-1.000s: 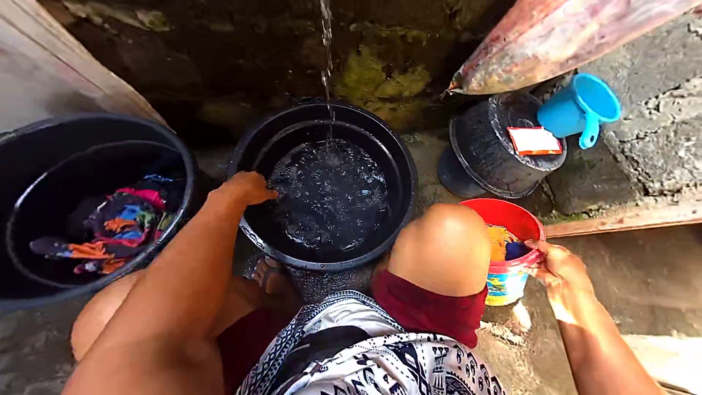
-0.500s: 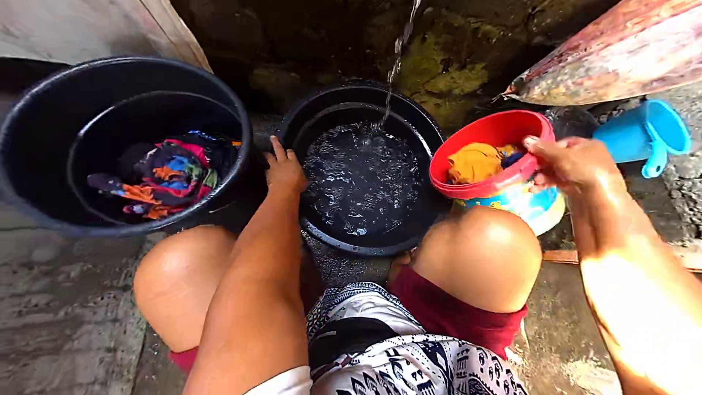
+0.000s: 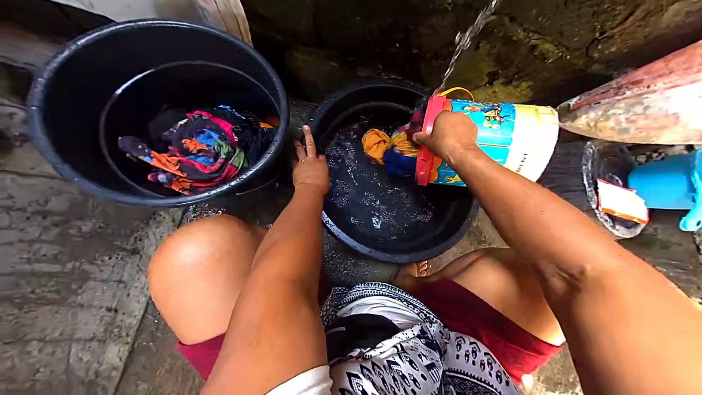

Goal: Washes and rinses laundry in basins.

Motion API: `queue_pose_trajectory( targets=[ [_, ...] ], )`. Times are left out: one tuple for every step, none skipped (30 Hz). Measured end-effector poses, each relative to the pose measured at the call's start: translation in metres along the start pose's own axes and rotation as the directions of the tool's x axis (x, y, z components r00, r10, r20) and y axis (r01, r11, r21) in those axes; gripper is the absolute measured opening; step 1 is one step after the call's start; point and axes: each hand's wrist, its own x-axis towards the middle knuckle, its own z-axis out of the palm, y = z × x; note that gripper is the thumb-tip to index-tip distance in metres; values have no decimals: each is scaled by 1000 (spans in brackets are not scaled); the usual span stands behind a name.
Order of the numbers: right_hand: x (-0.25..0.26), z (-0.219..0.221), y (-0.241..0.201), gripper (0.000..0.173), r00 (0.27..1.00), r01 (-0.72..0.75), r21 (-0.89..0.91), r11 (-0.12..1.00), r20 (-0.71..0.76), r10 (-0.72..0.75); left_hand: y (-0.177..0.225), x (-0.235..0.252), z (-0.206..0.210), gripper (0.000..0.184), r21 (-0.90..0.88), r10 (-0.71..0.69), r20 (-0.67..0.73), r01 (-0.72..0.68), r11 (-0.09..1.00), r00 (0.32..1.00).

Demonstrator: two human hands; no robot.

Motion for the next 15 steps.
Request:
queue_pose_trajectory(
  targets=[
    [-1, 4, -5, 62, 1000, 2, -10, 1000, 7, -2, 0, 0, 0, 52, 3, -1, -3, 1, 1000, 1000],
    [-2, 7, -8, 61, 1000, 4, -27, 1000, 17, -4, 1, 0, 0, 50, 8, -3, -6, 3, 1000, 1000],
    [-3, 12, -10, 60, 1000, 8, -51, 999, 27, -7, 2, 0, 0, 47, 11, -7, -8, 7, 1000, 1000],
    [-4, 15, -12, 59, 999, 16, -75, 997, 34, -14, 3, 0, 0, 46, 14, -10, -12, 10, 1000, 1000],
    [-5, 19, -12, 60, 999, 26, -93, 995, 38, -22, 3, 1, 1, 45, 20, -12, -13, 12, 1000, 1000],
    [-7, 21, -10, 61, 999, 35, -104, 994, 41, -30, 4, 1, 1, 45, 32, -12, -11, 12, 999, 1000],
    [-8, 23, -8, 63, 998, 42, -113, 993, 48, -36, 4, 2, 1, 47, 48, -9, -7, 9, 999, 1000],
    [-10, 23, -3, 64, 998, 52, -114, 992, 49, -47, 3, 2, 2, 47, 61, -9, -5, 9, 998, 1000],
    [-11, 21, 3, 65, 997, 62, -110, 992, 44, -57, 4, 3, 2, 48, 68, -11, -4, 11, 998, 1000],
    [-12, 17, 10, 65, 997, 68, -108, 992, 37, -64, 4, 3, 2, 48, 71, -12, -4, 13, 997, 1000],
    [-14, 12, 18, 66, 997, 72, -97, 993, 29, -69, 4, 3, 3, 48, 71, -10, -5, 10, 997, 1000],
    [-16, 6, 28, 66, 997, 75, -78, 994, 20, -74, 5, 3, 3, 49, 69, -6, -9, 7, 998, 1000],
    [-18, 1, 40, 67, 997, 79, -50, 996, 4, -79, 5, 3, 3, 49, 67, -1, -14, 2, 998, 1000],
    [-20, -3, 54, 67, 996, 83, -22, 996, -18, -84, 5, 3, 3, 50, 66, 0, -20, 1, 998, 1000],
    [-23, -7, 69, 67, 996, 83, 12, 996, -41, -83, 5, 3, 3, 50, 63, 3, -24, -1, 998, 1000]
  ],
)
